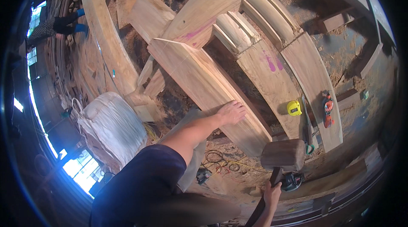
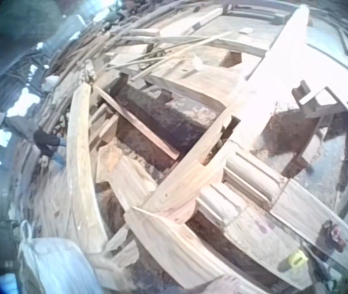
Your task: The person assembles a wooden chair frame by fitting curved and straight wooden pieces together. They use a mallet to tap joints into place and apply glue to the connections before securing them.
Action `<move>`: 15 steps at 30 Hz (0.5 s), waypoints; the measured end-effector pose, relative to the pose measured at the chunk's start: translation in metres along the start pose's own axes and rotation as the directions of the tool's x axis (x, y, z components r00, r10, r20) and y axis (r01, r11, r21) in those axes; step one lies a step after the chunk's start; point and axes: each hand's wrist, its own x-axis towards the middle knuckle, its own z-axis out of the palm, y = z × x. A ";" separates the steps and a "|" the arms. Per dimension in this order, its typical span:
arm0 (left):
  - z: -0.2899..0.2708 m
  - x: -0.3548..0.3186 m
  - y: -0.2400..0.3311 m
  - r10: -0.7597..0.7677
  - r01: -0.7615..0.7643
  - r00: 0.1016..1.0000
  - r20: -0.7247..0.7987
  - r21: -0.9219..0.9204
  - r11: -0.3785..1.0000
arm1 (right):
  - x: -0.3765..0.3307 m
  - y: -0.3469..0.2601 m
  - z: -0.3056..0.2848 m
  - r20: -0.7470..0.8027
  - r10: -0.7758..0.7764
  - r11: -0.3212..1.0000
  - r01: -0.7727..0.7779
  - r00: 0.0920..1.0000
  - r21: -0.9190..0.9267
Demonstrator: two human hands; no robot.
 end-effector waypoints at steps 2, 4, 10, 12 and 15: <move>0.001 0.000 -0.001 0.000 0.000 1.000 0.002 0.004 1.000 | 0.002 0.008 0.001 -0.058 0.028 0.994 -0.034 0.998 -0.107; 0.004 0.000 -0.001 0.045 -0.043 0.998 0.040 -0.028 0.999 | 0.001 0.014 -0.018 -0.044 0.051 0.991 -0.056 0.998 -0.122; 0.011 -0.002 -0.001 0.057 -0.053 0.992 -0.114 0.038 0.998 | -0.024 0.004 -0.072 0.005 0.175 0.907 -0.164 0.985 0.387; 0.011 -0.003 -0.002 0.087 -0.084 0.990 -0.110 0.032 0.996 | -0.025 -0.002 -0.069 -0.132 0.190 0.919 -0.129 0.973 0.372; 0.010 -0.003 -0.004 0.087 -0.089 0.994 -0.066 -0.018 0.996 | -0.017 -0.009 -0.038 -0.274 0.134 0.978 -0.082 0.952 0.194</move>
